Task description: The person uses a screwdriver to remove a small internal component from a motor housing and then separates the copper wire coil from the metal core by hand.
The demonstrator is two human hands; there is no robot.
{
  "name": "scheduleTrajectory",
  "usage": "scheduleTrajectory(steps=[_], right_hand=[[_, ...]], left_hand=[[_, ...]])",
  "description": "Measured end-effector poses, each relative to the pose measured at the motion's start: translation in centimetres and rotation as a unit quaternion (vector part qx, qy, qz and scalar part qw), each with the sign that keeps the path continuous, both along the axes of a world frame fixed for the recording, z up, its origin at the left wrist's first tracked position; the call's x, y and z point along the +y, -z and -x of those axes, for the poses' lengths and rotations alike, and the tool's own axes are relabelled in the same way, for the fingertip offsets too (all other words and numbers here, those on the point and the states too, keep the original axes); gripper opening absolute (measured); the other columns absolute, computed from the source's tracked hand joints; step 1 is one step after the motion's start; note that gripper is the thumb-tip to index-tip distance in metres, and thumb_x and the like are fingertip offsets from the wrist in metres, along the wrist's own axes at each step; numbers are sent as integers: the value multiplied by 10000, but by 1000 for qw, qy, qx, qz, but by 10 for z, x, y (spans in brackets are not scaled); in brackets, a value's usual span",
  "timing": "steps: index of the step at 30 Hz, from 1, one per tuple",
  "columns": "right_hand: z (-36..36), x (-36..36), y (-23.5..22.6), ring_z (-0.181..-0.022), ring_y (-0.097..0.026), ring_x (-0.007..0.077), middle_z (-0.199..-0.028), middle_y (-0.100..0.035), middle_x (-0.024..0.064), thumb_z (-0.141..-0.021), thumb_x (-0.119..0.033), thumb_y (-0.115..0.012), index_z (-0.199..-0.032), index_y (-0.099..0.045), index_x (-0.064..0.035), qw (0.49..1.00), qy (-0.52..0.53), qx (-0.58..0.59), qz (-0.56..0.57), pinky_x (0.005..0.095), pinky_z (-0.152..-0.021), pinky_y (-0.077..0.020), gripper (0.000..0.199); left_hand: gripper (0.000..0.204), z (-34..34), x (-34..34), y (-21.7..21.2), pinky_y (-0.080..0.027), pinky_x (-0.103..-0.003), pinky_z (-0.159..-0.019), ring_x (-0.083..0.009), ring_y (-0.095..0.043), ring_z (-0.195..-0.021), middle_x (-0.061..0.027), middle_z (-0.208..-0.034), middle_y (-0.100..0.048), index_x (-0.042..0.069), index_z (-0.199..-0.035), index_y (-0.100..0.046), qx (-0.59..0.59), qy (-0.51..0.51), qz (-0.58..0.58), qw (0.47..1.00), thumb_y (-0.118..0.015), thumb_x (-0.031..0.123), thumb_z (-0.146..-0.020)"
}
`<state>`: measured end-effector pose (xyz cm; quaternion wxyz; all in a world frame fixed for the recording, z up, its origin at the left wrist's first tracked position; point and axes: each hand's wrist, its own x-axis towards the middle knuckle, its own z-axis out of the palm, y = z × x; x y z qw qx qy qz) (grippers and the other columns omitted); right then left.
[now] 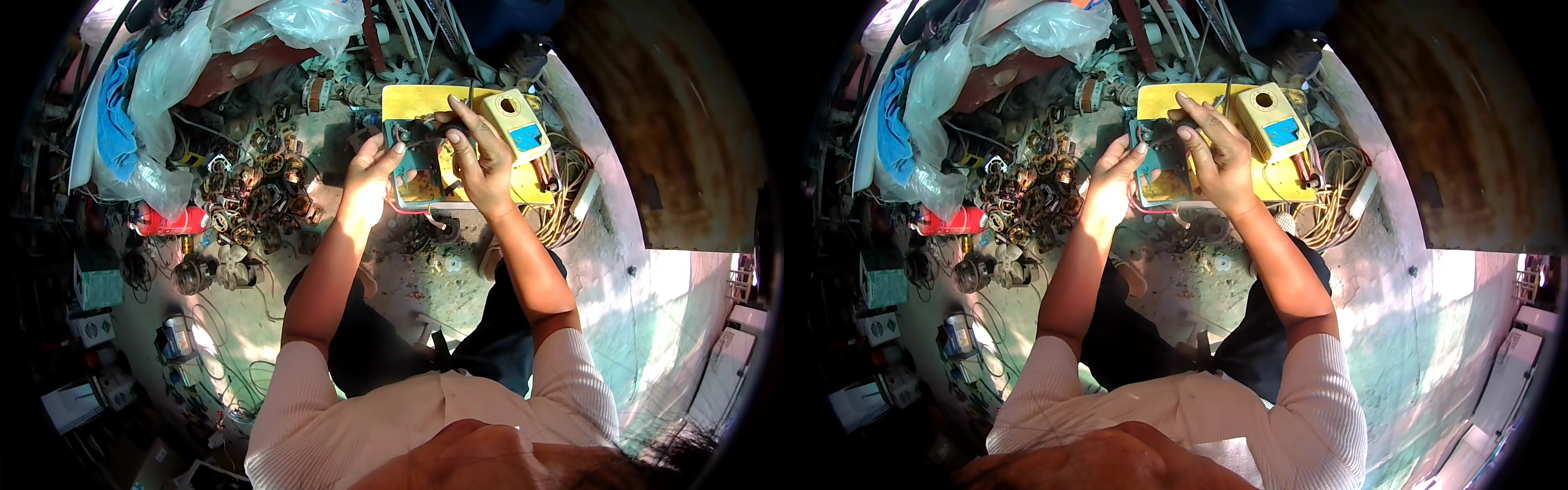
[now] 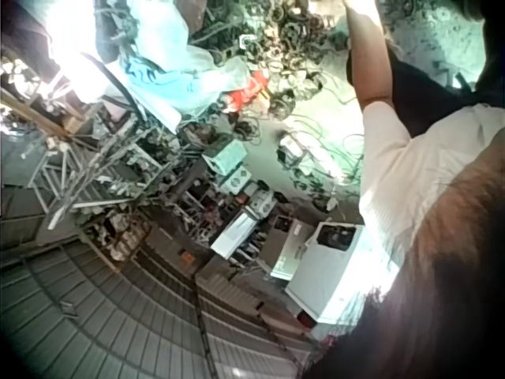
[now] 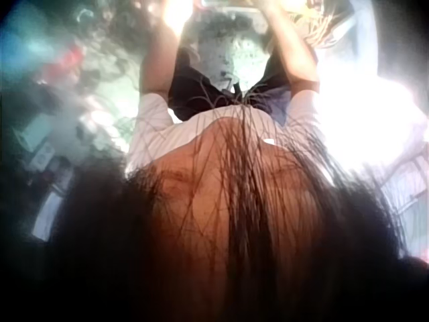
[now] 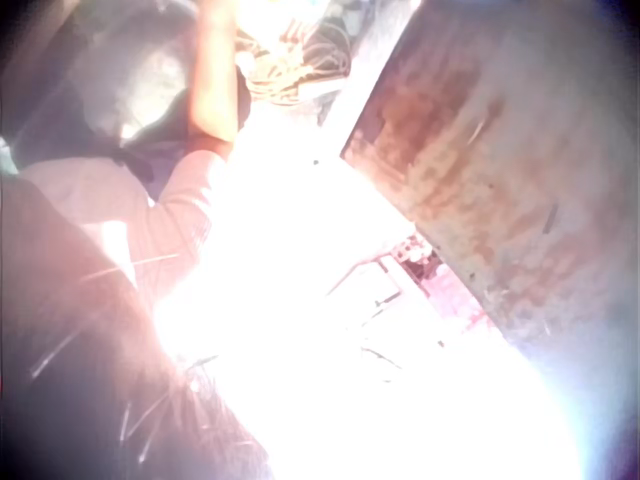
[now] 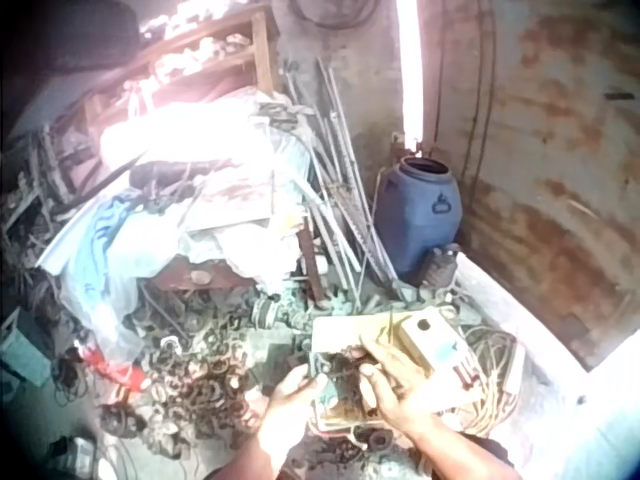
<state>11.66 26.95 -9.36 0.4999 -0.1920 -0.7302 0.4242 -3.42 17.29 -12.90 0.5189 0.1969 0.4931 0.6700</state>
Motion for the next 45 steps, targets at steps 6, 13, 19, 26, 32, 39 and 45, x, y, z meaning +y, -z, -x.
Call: scheduleTrajectory(steps=[6,13,19,26,32,39,45], right_hand=[[-1,-4,2,-936,-662,148,-1043,-695,121,-843,-20,-711,-1198,-630,19,992,-25,37,121,256,-799,-518,366],[-4,-11,0,-933,-685,169,-1021,-711,143,-861,15,-672,-1167,-641,29,994,-17,40,101,292,-870,-530,308],[-2,-8,-1,-985,-691,236,-1046,-709,150,-850,45,-644,-1192,-638,2,996,-68,11,-51,360,-966,-492,345],[-2,-10,-3,-947,-673,246,-1051,-691,144,-824,22,-675,-1172,-664,-27,996,-10,-5,-91,337,-936,-492,352],[-1,-5,1,-921,-675,241,-964,-716,113,-824,-23,-693,-1150,-686,-43,997,4,7,-80,380,-995,-469,327],[-4,-2,2,-1004,-672,233,-1099,-689,155,-881,25,-630,-1247,-611,5,992,-64,-27,-110,342,-938,-496,367],[-6,-13,-7,-955,-687,227,-1059,-693,159,-909,-25,-623,-1249,-597,19,984,0,-97,-146,297,-827,-531,344]], left_hand=[[352,-12,-1,-8,-546,-279,-780,-101,-609,-953,-44,-1125,-619,49,-1283,-510,32,-7,-12,999,-567,231,-987],[352,-11,-5,-13,-548,-289,-786,-97,-605,-964,-34,-1123,-619,40,-1283,-511,43,-12,-1,999,-539,250,-1002],[333,-6,-10,-11,-540,-287,-781,-93,-613,-937,-23,-1113,-626,46,-1260,-535,17,12,6,1000,-543,254,-1001],[322,-12,-7,-7,-541,-306,-773,-97,-612,-947,-26,-1136,-629,67,-1266,-543,-19,16,15,1000,-546,248,-999],[291,-9,-6,-3,-543,-308,-764,-96,-616,-922,-12,-1088,-638,69,-1233,-560,-21,10,21,1000,-539,246,-1004],[308,1,-11,-5,-543,-295,-755,-96,-610,-888,-15,-1080,-633,55,-1225,-562,-22,5,33,999,-543,266,-1001],[312,13,-12,-6,-549,-282,-726,-97,-602,-894,-31,-1071,-622,43,-1212,-552,39,-50,22,998,-577,256,-985]])
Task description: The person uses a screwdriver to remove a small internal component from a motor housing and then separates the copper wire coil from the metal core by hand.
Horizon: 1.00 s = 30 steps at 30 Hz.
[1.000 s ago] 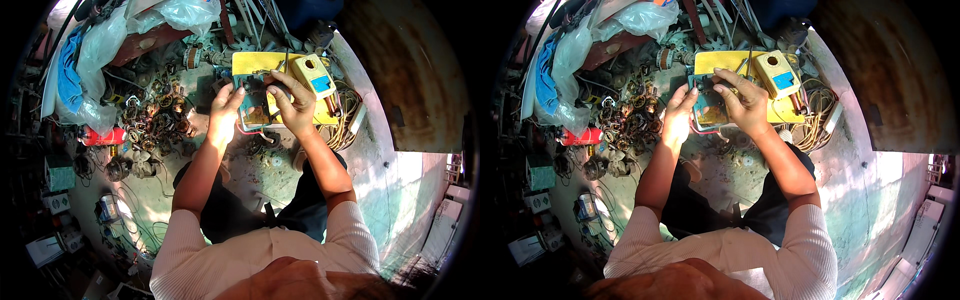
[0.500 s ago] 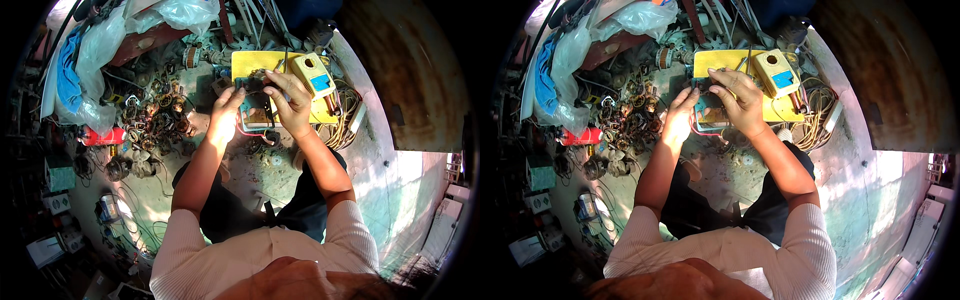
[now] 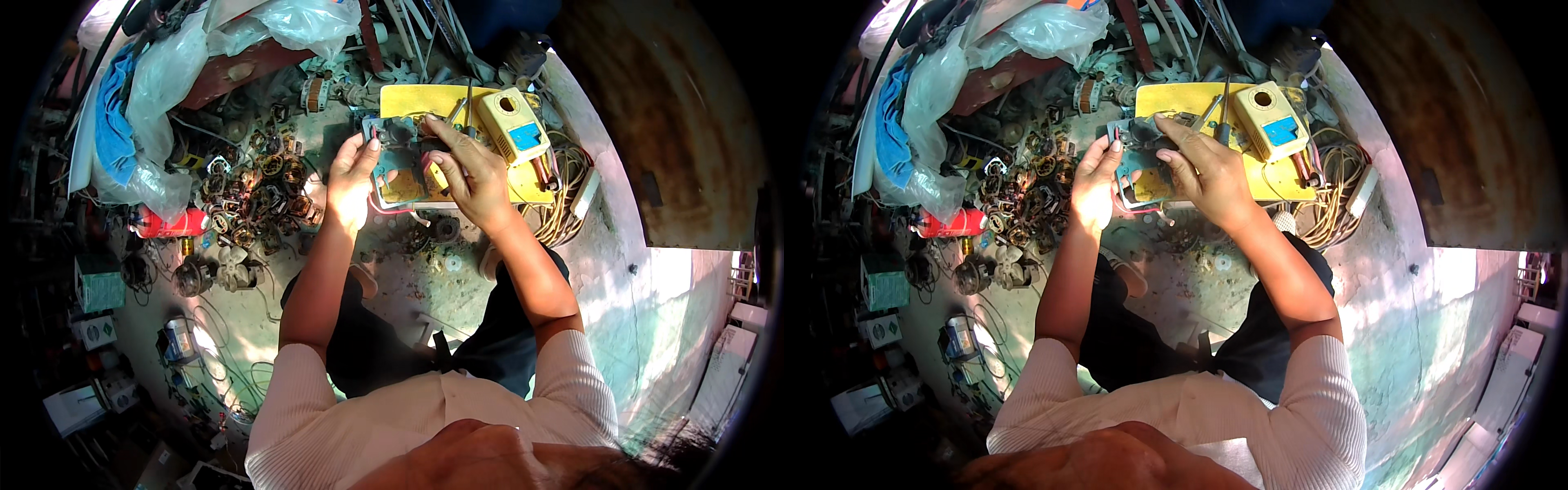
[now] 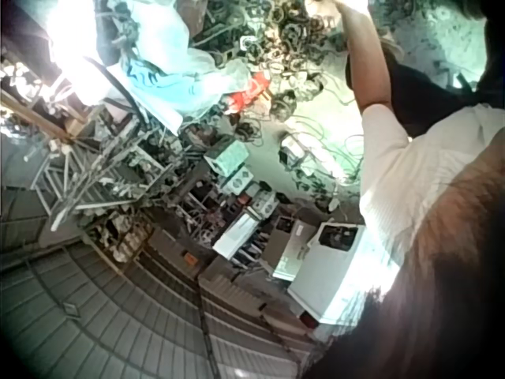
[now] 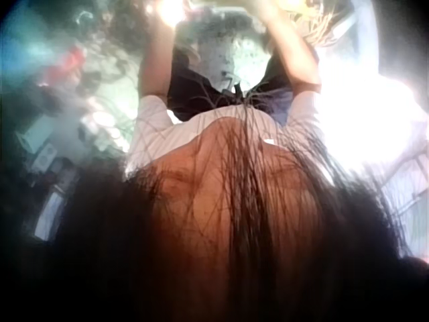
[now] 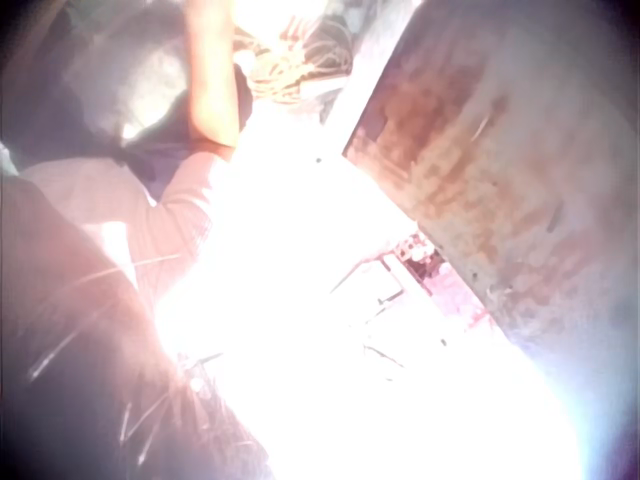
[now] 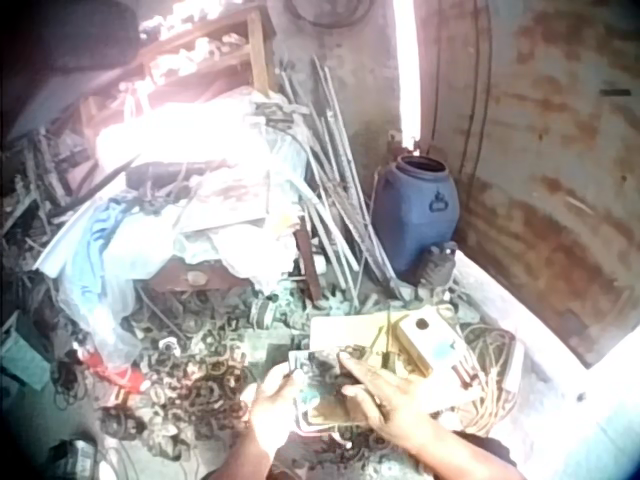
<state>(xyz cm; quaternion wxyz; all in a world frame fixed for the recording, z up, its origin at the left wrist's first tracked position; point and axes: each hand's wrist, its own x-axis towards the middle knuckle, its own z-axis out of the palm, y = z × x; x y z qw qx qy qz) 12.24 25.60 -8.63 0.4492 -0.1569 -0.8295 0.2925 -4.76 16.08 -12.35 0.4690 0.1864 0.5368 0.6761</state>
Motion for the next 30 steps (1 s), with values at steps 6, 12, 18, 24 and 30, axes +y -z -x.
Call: scheduleTrajectory(steps=[6,12,18,24,30], right_hand=[[2,-3,9,-836,-688,319,-1014,-682,159,-874,-144,-686,-1066,-616,1,997,45,-35,46,360,-732,-544,250],[2,-2,6,-887,-669,298,-1011,-673,146,-871,-60,-668,-1044,-559,-8,999,19,-27,37,345,-774,-519,211],[10,4,22,-978,-644,241,-1105,-653,147,-855,0,-654,-1107,-611,2,971,-61,106,205,309,-840,-500,256],[8,8,18,-1043,-624,240,-1127,-650,139,-863,8,-635,-1184,-652,-35,987,-67,70,128,302,-876,-493,325],[7,4,11,-1025,-627,247,-1111,-652,139,-853,33,-630,-1171,-669,-49,992,-18,66,109,307,-872,-495,331]], left_hand=[[297,4,1,-11,-546,-273,-722,-87,-596,-892,-23,-1049,-630,53,-1221,-543,63,-18,5,998,-583,225,-982],[296,10,0,-5,-549,-281,-713,-84,-575,-883,-10,-1034,-599,54,-1200,-567,10,-11,42,999,-597,243,-975],[306,3,3,0,-563,-295,-707,-92,-597,-889,-17,-1034,-615,43,-1193,-570,-34,24,4,999,-607,248,-968],[291,4,5,2,-573,-304,-695,-110,-620,-870,-26,-1026,-631,40,-1175,-566,-85,20,27,996,-608,239,-967],[276,1,6,3,-574,-323,-713,-117,-617,-880,-23,-1027,-628,51,-1172,-564,-82,21,40,996,-604,234,-969]])
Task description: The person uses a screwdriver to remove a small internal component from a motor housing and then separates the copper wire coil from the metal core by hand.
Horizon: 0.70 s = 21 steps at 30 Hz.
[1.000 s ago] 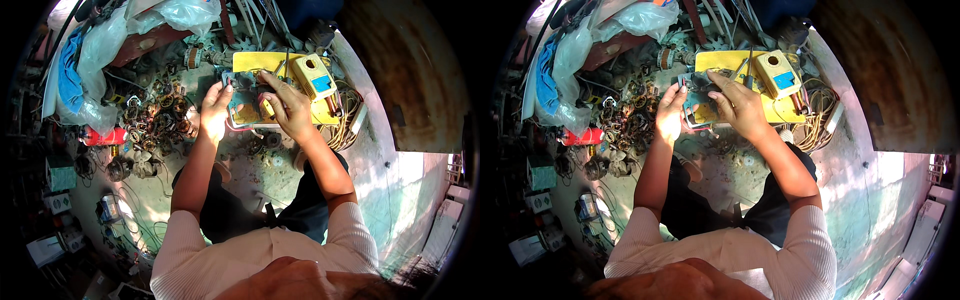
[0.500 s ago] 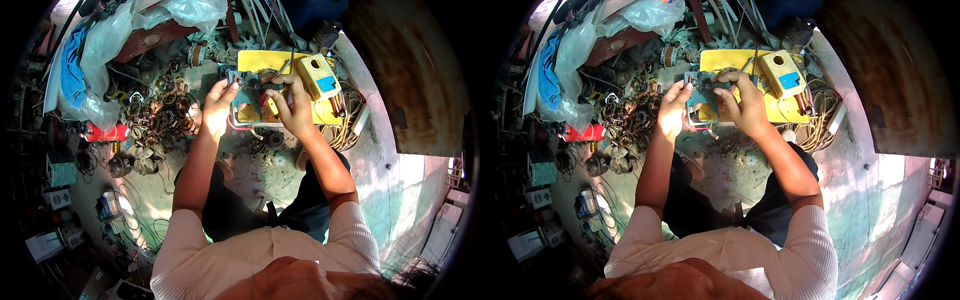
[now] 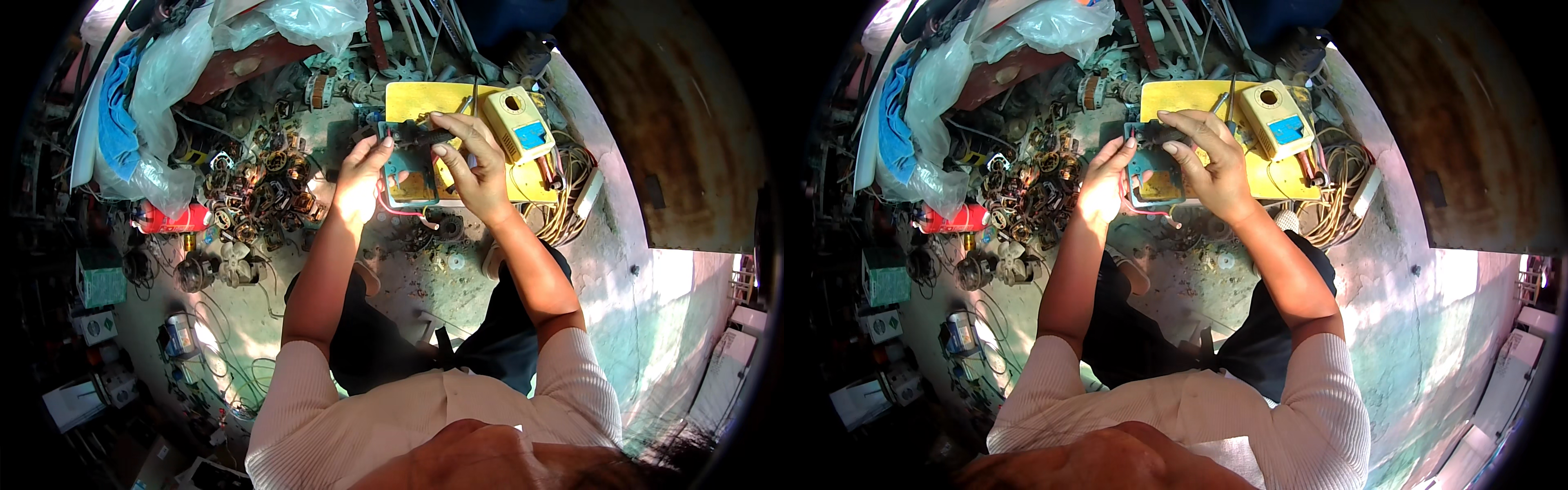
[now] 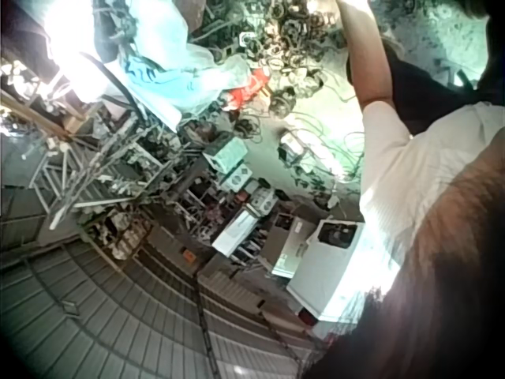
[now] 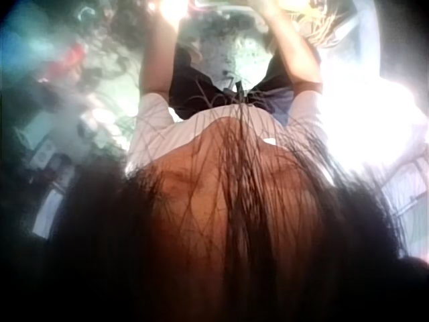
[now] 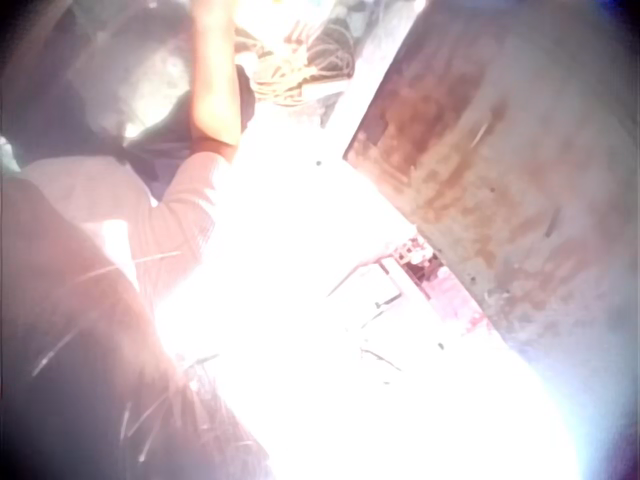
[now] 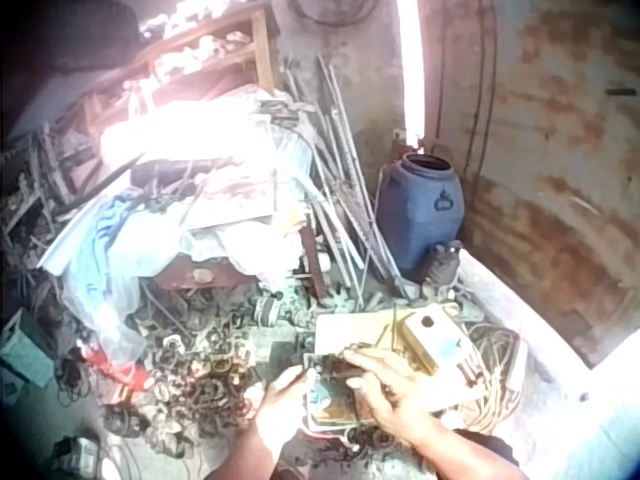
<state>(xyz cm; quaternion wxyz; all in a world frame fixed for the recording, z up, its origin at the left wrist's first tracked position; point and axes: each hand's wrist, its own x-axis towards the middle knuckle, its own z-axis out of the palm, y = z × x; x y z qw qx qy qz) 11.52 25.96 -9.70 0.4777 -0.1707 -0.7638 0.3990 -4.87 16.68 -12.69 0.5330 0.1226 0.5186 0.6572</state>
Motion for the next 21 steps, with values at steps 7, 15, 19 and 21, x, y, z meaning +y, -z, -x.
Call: scheduleTrajectory(steps=[7,15,19,21], right_hand=[[1,-1,5,-1019,-628,252,-1114,-649,151,-887,9,-605,-1192,-645,-33,992,-14,67,111,321,-877,-492,311],[0,0,-1,-1015,-629,252,-1081,-661,142,-878,9,-619,-1161,-660,-38,999,13,31,-18,320,-873,-492,289],[-2,2,5,-979,-642,249,-1069,-663,133,-871,20,-627,-1175,-644,-28,999,12,45,27,315,-880,-492,308],[2,-1,6,-959,-650,250,-1071,-663,132,-873,25,-622,-1194,-629,-21,987,-15,96,131,311,-889,-491,324]], left_hand=[[260,-2,2,-1,-571,-321,-705,-110,-624,-858,-16,-1027,-637,63,-1160,-574,5,12,-6,1000,-600,240,-971],[221,-7,2,-7,-571,-303,-704,-105,-628,-848,-4,-1041,-632,79,-1143,-594,-29,18,-4,999,-589,224,-977],[219,-7,3,-5,-571,-297,-679,-105,-631,-843,-9,-1034,-642,77,-1146,-595,-22,25,8,999,-581,220,-980],[224,-7,3,-4,-571,-294,-672,-106,-629,-836,-11,-1029,-643,75,-1150,-594,-27,25,1,999,-578,221,-981]])
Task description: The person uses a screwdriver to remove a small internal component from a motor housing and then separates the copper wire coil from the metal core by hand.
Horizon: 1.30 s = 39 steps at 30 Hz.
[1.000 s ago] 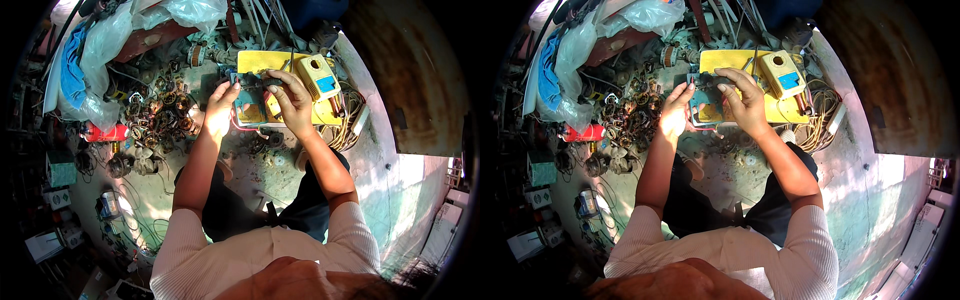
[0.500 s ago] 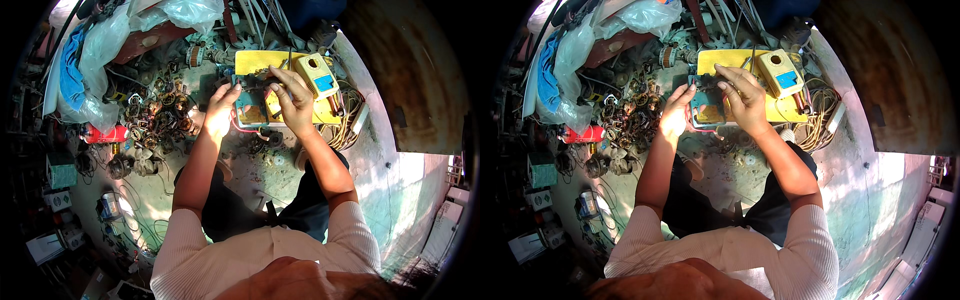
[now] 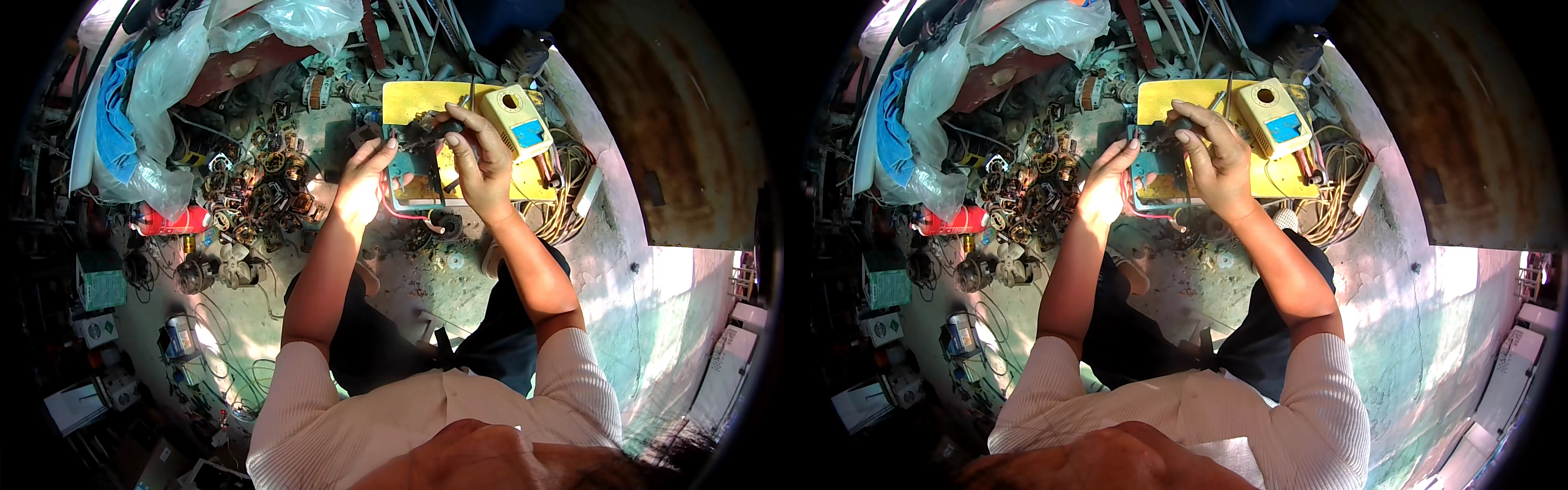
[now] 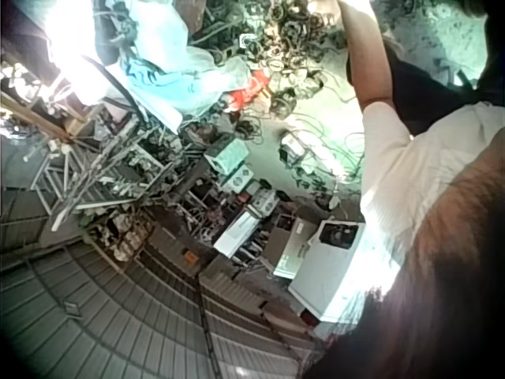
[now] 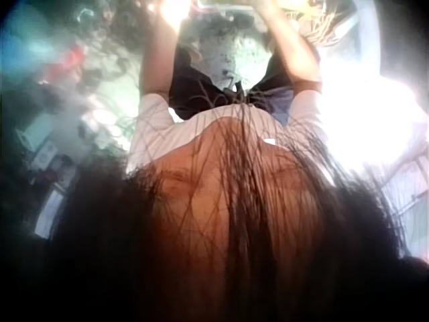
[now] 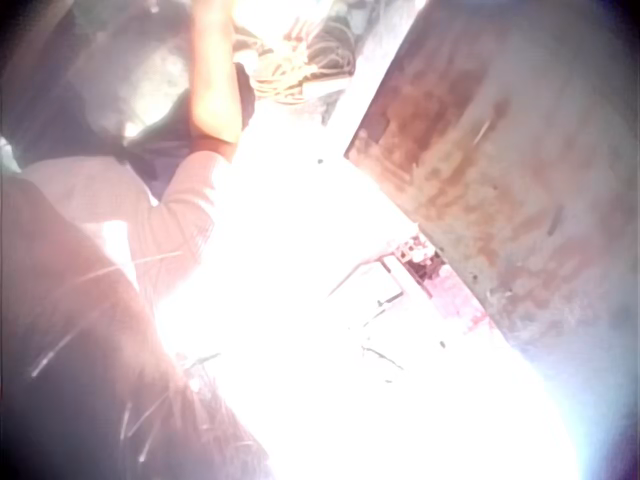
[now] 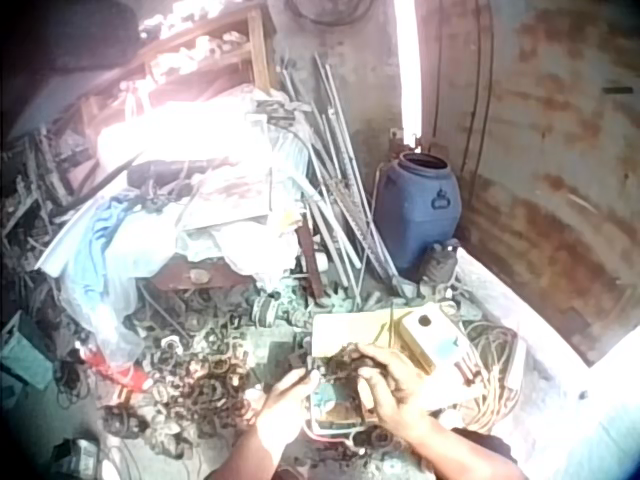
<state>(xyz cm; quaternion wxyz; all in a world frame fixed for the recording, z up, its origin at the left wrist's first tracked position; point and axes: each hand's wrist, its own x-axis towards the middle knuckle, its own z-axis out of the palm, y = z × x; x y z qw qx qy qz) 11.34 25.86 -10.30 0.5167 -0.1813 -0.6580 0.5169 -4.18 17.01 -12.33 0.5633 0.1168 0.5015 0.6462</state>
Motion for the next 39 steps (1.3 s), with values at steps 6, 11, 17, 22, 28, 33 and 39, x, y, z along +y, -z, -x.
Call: scheduleTrajectory(steps=[6,11,17,22,28,33,39], right_hand=[[-2,4,-9,-933,-640,241,-1024,-667,116,-860,7,-645,-1163,-654,-33,983,43,-69,-163,324,-891,-480,306],[-6,3,-9,-926,-628,255,-987,-671,108,-845,-16,-671,-1149,-676,-49,988,48,-76,-127,343,-875,-480,305],[1,0,-13,-920,-629,217,-986,-670,103,-826,-28,-701,-1144,-673,-54,986,60,-57,-148,311,-852,-484,320],[-5,0,-12,-896,-632,224,-968,-666,105,-825,-41,-707,-1083,-700,-50,983,66,-61,-157,308,-854,-482,257],[1,-3,-15,-929,-646,218,-996,-679,84,-846,-44,-685,-1073,-705,-39,997,39,-9,-69,410,-1001,-431,228],[-8,-2,-14,-966,-643,228,-1032,-675,95,-872,-11,-632,-1104,-690,-33,989,58,-61,-123,410,-1013,-425,240],[-6,3,-16,-990,-644,243,-1052,-673,101,-885,10,-595,-1118,-683,-43,981,56,-61,-178,433,-1042,-403,254]], left_hand=[[224,1,-2,2,-578,-317,-704,-112,-632,-839,-24,-1007,-653,74,-1130,-598,1,15,-11,1000,-592,235,-975],[221,-2,-1,2,-584,-324,-704,-113,-637,-815,-30,-987,-657,76,-1119,-600,-7,11,-19,1000,-600,241,-971],[220,-2,-1,3,-578,-326,-712,-103,-619,-839,-14,-1012,-642,87,-1138,-597,-8,22,-21,1000,-590,234,-976],[240,-6,-1,4,-563,-313,-687,-94,-598,-837,1,-1055,-623,105,-1183,-595,-4,20,-12,1000,-580,233,-981],[206,-5,-2,-3,-583,-349,-735,-82,-598,-794,9,-969,-621,88,-1107,-596,8,22,-17,1000,-597,243,-972],[220,-8,-2,1,-565,-305,-682,-84,-593,-774,17,-969,-610,95,-1144,-595,0,26,-31,999,-589,237,-977],[208,-4,-2,-3,-584,-332,-703,-93,-611,-772,0,-951,-633,79,-1095,-592,9,25,-46,999,-598,246,-971]])
